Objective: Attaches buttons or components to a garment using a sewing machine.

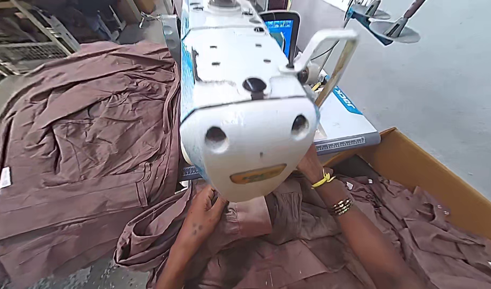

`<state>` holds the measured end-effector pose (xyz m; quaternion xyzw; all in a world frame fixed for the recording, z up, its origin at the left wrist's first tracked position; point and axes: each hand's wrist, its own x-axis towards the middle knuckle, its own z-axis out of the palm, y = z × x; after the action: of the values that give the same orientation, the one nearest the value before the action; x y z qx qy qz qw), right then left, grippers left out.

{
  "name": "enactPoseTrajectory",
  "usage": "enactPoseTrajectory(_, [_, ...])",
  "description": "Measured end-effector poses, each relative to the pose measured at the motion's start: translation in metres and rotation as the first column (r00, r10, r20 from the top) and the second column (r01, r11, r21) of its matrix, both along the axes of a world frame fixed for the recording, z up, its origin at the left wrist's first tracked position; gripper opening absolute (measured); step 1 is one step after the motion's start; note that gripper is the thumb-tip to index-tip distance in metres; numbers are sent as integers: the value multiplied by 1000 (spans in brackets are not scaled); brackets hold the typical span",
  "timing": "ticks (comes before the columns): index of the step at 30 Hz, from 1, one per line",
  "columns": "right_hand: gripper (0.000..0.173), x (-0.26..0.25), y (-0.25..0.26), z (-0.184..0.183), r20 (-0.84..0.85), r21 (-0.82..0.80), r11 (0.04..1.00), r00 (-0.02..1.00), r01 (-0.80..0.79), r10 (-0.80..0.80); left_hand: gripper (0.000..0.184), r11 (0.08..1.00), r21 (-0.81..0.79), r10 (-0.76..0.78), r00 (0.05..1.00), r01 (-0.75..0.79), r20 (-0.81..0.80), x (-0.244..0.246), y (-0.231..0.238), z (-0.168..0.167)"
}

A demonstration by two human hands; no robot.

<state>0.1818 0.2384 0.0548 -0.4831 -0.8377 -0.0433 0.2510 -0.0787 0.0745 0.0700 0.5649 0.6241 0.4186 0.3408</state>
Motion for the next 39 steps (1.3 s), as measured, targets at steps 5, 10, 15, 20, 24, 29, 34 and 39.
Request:
enactPoseTrajectory(5, [23, 8, -8, -5, -289, 117, 993, 957, 23, 11, 15, 999, -18, 29, 997, -28, 70, 3, -2, -1])
enactPoseTrajectory(10, [17, 7, -27, 6, -460, 101, 994, 884, -46, 87, 13, 999, -23, 24, 996, -22, 89, 4, 3, 3])
enactPoseTrajectory(15, [17, -18, -56, 31, -374, 199, 968, 901, -153, 219, 30, 995, 100, 45, 969, -21, -242, 10, -15, 0])
enactPoseTrajectory(20, [20, -42, -94, 30, 11, 417, 740, 817, -527, 576, 39, 940, 166, -236, 918, 299, -317, 8, -55, 7])
enactPoseTrajectory(24, [21, -54, -88, 41, 20, 374, 784, 850, -495, 527, 34, 974, 114, -166, 957, 198, -238, 3, -50, 7])
enactPoseTrajectory(29, [23, -38, -125, 28, -270, 184, 815, 769, -549, 579, 25, 993, -96, -80, 994, 73, -70, -4, -35, 22])
enactPoseTrajectory(34, [33, -32, -136, 5, -135, 269, 832, 836, -485, 531, 19, 997, -72, -27, 998, 23, -54, -5, 2, 23])
enactPoseTrajectory(39, [34, -32, -126, 4, -119, 291, 861, 878, -416, 464, 14, 998, -55, 11, 993, -17, -117, -2, 16, 25])
